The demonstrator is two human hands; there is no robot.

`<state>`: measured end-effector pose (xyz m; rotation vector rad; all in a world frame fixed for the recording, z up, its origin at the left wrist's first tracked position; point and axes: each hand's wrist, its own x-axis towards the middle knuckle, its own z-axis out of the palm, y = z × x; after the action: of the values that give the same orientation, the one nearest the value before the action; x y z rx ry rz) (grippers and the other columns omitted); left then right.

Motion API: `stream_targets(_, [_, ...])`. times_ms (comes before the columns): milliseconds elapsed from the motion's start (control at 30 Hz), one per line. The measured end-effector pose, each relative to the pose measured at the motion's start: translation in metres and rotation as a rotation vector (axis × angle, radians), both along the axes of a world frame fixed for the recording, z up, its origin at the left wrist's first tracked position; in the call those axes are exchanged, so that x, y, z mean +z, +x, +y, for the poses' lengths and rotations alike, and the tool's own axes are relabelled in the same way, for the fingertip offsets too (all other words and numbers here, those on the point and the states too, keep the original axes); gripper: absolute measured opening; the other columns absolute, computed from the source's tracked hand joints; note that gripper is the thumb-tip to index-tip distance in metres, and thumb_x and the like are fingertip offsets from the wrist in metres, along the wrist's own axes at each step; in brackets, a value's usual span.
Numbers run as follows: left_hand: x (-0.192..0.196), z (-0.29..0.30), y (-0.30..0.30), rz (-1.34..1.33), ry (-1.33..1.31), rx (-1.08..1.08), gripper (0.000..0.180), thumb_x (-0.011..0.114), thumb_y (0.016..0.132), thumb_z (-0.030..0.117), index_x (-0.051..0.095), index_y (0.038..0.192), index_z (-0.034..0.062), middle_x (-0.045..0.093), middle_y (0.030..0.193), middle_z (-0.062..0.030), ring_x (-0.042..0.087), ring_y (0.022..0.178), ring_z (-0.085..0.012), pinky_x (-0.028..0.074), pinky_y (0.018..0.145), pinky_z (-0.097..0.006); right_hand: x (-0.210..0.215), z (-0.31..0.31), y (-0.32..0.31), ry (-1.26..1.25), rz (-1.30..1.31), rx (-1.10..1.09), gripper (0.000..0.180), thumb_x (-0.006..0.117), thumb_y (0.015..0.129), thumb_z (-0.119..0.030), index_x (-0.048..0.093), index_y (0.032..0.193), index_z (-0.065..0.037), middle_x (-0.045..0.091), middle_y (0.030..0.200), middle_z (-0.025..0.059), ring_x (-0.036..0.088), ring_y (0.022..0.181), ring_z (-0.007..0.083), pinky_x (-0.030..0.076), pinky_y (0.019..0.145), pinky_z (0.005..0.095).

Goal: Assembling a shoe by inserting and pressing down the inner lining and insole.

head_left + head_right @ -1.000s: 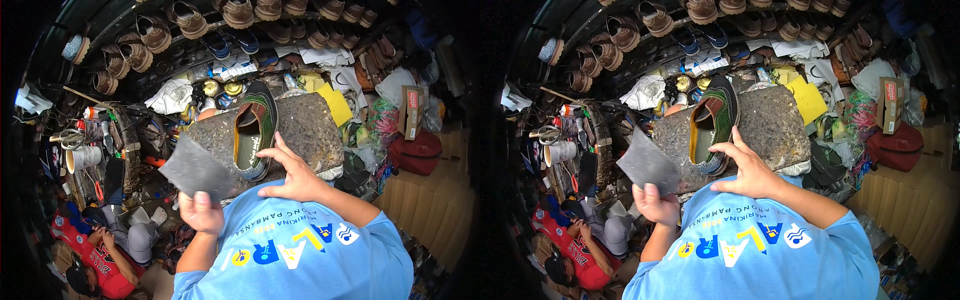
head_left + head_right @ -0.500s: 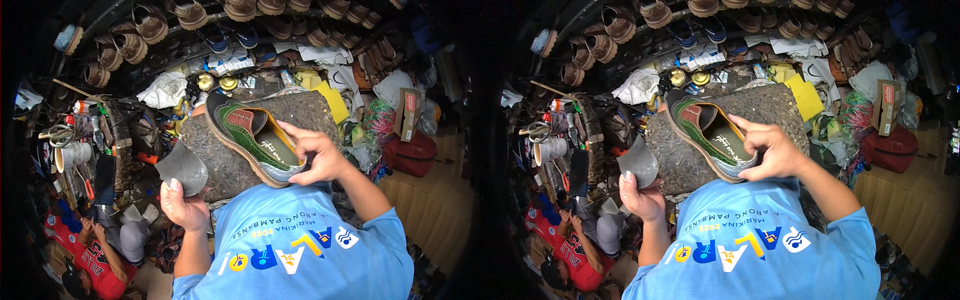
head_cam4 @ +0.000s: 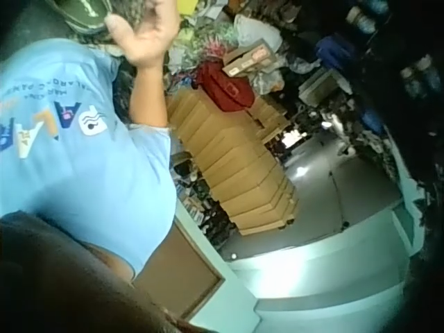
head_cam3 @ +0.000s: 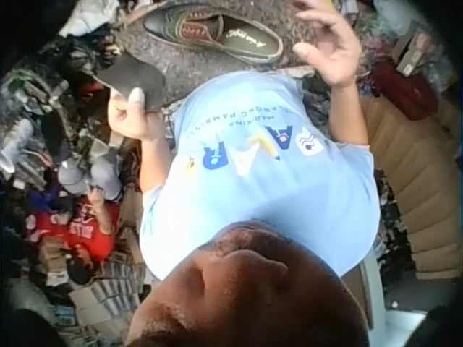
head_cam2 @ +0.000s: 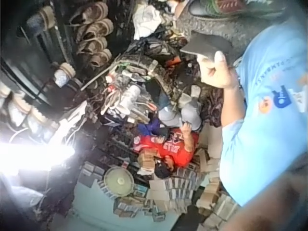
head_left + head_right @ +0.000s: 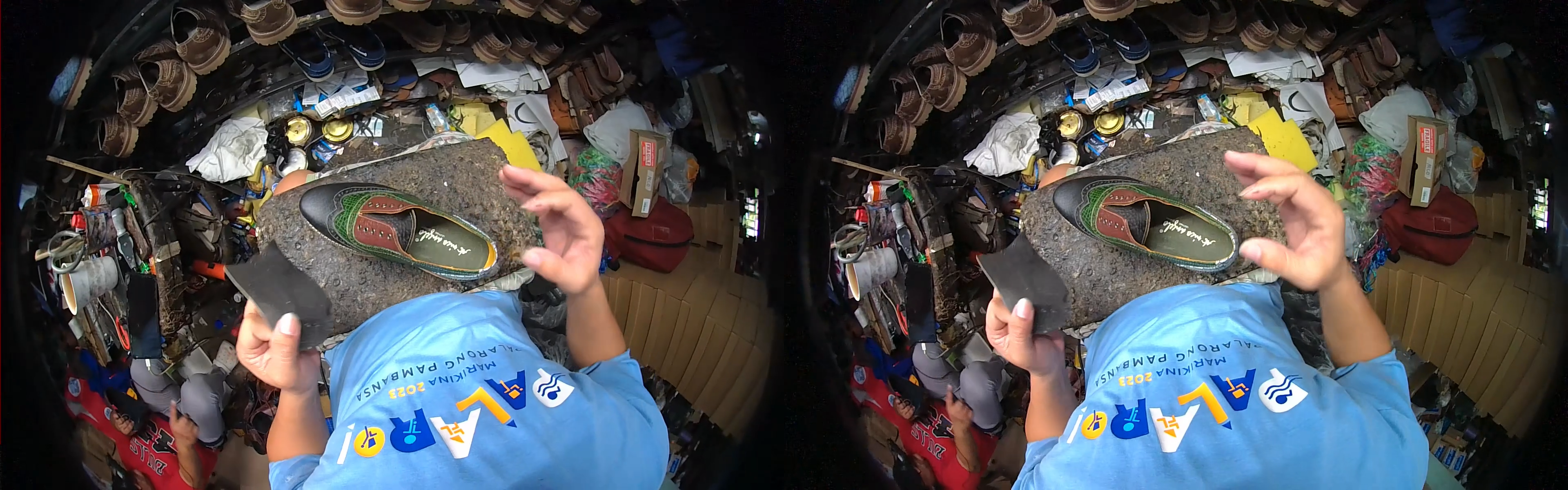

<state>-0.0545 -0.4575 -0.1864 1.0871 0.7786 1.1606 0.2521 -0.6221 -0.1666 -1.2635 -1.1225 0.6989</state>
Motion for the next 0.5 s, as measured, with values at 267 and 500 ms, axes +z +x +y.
stream_targets(267, [0.048, -0.020, 0.090, 0.141, 0.631, -0.724, 0.026, 0.082, 0.080, 0.022, 0.065, 0.085, 0.0030, 0.061, 0.092, -0.0145, 0.058, 0.078, -0.0249, 0.047, 0.068, -0.036, 0.022, 0.044, -0.095, -0.069, 0.497, 0.223, 0.144, 0.050, 0.071, -0.098, 0.008, 0.165, 0.003, 0.014, 0.171, 0.0222, 0.035, 0.151, 0.0357, 0.028, 0.123, 0.0449])
stream_targets(500, [0.054, 0.013, 0.121, 0.793, 1.141, -0.258, 0.093, 0.076, 0.081, 0.054, 0.050, 0.146, -0.0076, 0.041, 0.156, -0.0308, 0.031, 0.149, -0.0511, 0.019, 0.121, -0.063, 0.025, 0.041, -0.096, 0.079, 1.406, 0.188, 0.145, 0.037, 0.065, -0.105, 0.011, 0.166, -0.004, 0.022, 0.170, 0.0184, 0.028, 0.156, 0.0309, 0.022, 0.127, 0.0482])
